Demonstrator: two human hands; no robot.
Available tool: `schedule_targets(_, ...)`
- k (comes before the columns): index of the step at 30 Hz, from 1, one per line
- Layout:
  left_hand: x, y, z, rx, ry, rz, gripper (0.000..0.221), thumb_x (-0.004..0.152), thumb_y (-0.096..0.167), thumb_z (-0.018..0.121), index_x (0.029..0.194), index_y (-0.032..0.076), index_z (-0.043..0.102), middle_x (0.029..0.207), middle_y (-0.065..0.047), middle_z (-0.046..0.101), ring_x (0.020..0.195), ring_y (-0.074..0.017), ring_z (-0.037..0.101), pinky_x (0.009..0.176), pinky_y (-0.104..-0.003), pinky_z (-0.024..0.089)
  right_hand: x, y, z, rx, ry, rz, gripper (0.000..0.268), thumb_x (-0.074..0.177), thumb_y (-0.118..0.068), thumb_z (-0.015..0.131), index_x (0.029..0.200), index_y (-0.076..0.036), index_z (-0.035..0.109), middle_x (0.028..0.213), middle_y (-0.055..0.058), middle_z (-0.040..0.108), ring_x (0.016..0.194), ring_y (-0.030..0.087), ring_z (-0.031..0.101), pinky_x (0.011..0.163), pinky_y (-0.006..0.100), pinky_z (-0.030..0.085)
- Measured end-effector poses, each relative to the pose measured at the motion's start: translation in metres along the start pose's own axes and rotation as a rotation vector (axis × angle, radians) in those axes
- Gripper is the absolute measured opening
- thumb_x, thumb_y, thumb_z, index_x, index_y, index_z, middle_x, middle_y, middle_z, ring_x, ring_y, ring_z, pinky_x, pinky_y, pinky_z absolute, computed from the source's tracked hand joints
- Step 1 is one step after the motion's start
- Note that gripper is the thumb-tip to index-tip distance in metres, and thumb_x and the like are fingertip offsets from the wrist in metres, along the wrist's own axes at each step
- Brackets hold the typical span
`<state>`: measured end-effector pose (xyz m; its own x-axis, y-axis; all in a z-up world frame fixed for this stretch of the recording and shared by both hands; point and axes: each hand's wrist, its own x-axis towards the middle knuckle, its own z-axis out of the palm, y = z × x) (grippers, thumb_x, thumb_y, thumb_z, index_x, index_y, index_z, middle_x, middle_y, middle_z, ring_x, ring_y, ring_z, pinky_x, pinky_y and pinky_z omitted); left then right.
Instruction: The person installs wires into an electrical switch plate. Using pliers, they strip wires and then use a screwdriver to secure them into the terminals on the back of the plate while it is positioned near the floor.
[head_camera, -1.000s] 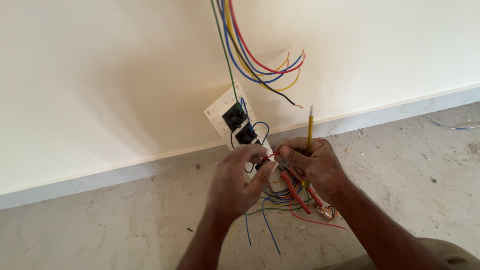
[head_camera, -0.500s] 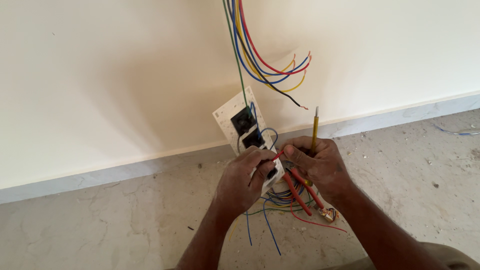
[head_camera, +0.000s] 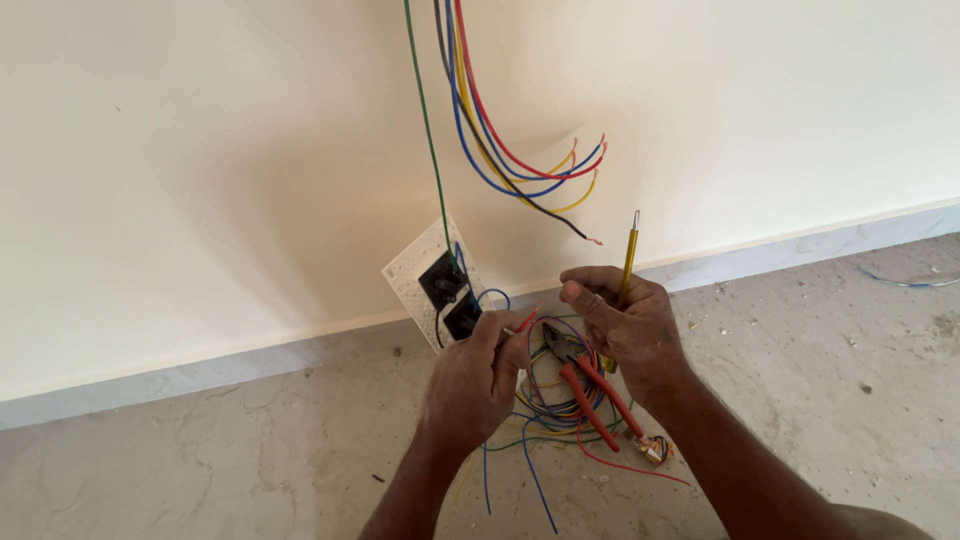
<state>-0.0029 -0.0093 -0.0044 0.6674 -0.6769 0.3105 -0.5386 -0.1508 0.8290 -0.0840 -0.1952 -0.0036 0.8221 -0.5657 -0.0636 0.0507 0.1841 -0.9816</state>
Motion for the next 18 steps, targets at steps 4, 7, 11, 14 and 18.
schedule_targets(4, 0.001, 0.003, -0.003, 0.001, -0.004, -0.031, 0.018, 0.101, 0.020, 0.058, 0.114, 0.006, 0.059, 0.075, -0.012, 0.072, 0.068, -0.0313, 0.074, 0.060, -0.042, 0.055, 0.002, -0.005, 0.000, -0.011, 0.060, 0.010, 0.033, 0.086, -0.020, 0.080, 0.110, 0.003, 0.074, 0.066, -0.003, 0.060, 0.047, 0.005, 0.044, 0.042, 0.023, 0.034)
schedule_targets(7, 0.001, 0.001, -0.002, -0.011, 0.010, -0.019, 0.018, 0.100, 0.018, 0.057, 0.114, 0.006, 0.059, 0.075, -0.012, 0.073, 0.068, -0.0317, 0.074, 0.060, -0.042, 0.055, 0.001, -0.015, -0.001, -0.033, 0.072, 0.003, 0.035, 0.084, -0.018, 0.081, 0.112, 0.002, 0.073, 0.070, -0.001, 0.063, 0.047, 0.004, 0.044, 0.041, 0.023, 0.033)
schedule_targets(11, 0.002, 0.000, -0.004, -0.036, 0.028, 0.004, 0.019, 0.100, 0.016, 0.056, 0.115, 0.006, 0.059, 0.076, -0.012, 0.074, 0.069, -0.0317, 0.074, 0.060, -0.041, 0.055, 0.010, -0.044, -0.002, -0.129, 0.070, -0.074, 0.044, 0.078, -0.012, 0.081, 0.119, 0.000, 0.070, 0.090, 0.000, 0.073, 0.050, 0.004, 0.048, 0.040, 0.022, 0.033)
schedule_targets(14, 0.007, 0.001, -0.003, -0.055, 0.024, 0.010, 0.018, 0.100, 0.017, 0.056, 0.113, 0.005, 0.058, 0.076, -0.011, 0.074, 0.068, -0.0297, 0.076, 0.059, -0.039, 0.056, 0.018, -0.062, -0.008, -0.265, -0.022, -0.124, 0.050, 0.082, -0.010, 0.082, 0.128, -0.001, 0.066, 0.101, 0.006, 0.073, 0.067, 0.001, 0.063, 0.052, 0.019, 0.049)
schedule_targets(18, 0.014, 0.001, -0.003, -0.052, -0.021, -0.140, 0.020, 0.099, 0.021, 0.058, 0.113, 0.006, 0.060, 0.073, -0.012, 0.073, 0.062, -0.0296, 0.074, 0.055, -0.040, 0.054, 0.027, -0.056, -0.009, -0.210, 0.014, -0.039, 0.051, 0.080, -0.007, 0.079, 0.128, -0.003, 0.065, 0.105, 0.007, 0.072, 0.056, 0.004, 0.052, 0.043, 0.022, 0.039)
